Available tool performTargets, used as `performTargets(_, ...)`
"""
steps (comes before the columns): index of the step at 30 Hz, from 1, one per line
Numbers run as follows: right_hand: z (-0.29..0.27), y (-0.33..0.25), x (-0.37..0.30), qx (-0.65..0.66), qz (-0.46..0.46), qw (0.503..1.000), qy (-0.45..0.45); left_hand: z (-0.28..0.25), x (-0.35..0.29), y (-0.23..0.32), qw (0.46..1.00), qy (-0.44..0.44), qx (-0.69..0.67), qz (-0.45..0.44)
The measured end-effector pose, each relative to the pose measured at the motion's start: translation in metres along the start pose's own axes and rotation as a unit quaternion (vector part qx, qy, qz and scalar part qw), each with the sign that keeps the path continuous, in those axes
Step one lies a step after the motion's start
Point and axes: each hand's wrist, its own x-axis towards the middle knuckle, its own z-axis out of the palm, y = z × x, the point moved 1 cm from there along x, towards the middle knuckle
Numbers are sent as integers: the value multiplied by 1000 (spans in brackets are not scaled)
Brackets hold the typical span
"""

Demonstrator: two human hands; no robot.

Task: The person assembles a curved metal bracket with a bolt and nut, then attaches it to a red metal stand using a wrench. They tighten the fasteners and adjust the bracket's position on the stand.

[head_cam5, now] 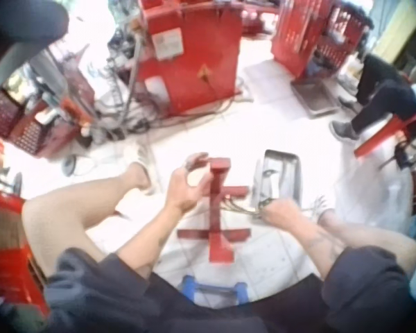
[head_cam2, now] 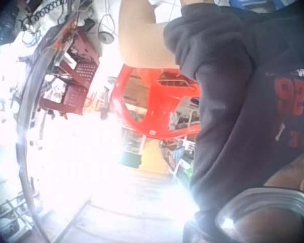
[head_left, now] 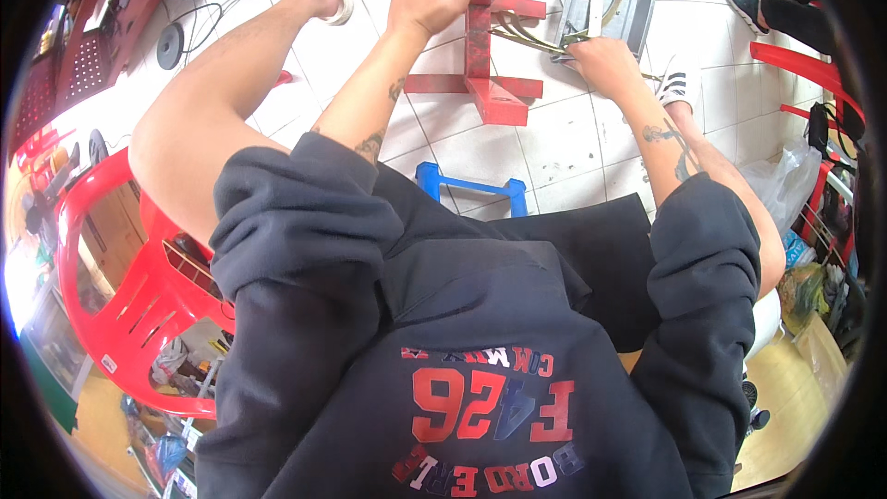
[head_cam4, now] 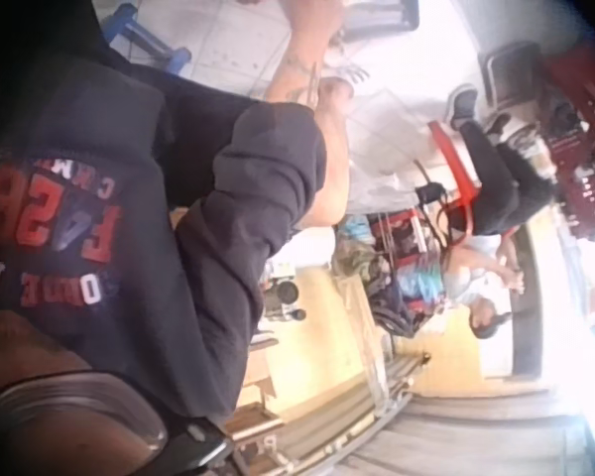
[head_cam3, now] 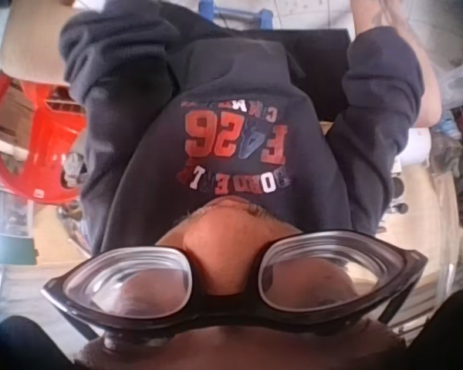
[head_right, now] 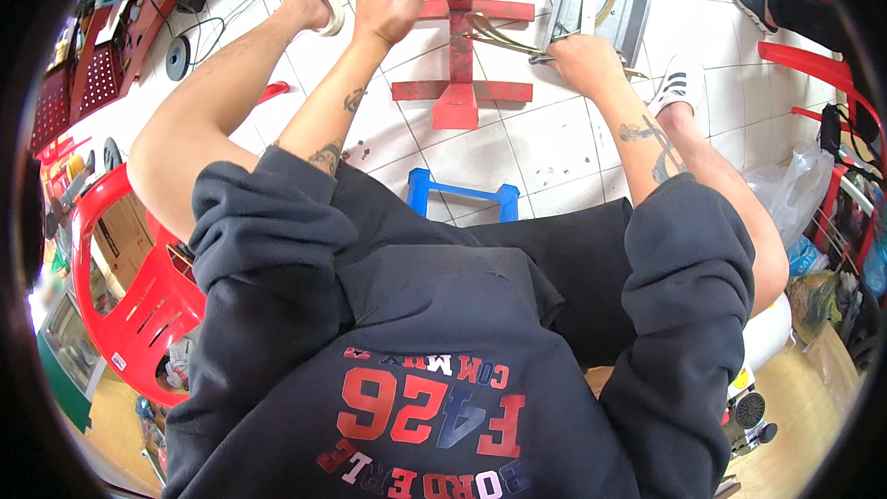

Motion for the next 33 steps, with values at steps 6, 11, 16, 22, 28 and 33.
performTargets(6, 22, 9, 37, -31, -70, 996, 36, 16, -13, -16, 995, -57, -50, -64)
performTargets(11, 15, 22, 57, -45, -59, 995, 65, 18, -42, -56, 983, -89, 42, -156)
performTargets(16, 21, 21, 67, -59, -28, 997, 42, 31, -33, -40, 993, -91, 71, -18)
performTargets(22, 21, 17, 62, -29, -20, 996, 81, 26, -25, -38, 981, -112, 134, -87)
performTargets(28, 20, 14, 61, -8, -11, 996, 86, 27, -24, -40, 988, -91, 111, -48)
performTargets(33, 22, 16, 66, -15, 0, 995, 99, 28, -29, -49, 988, -112, 34, -105)
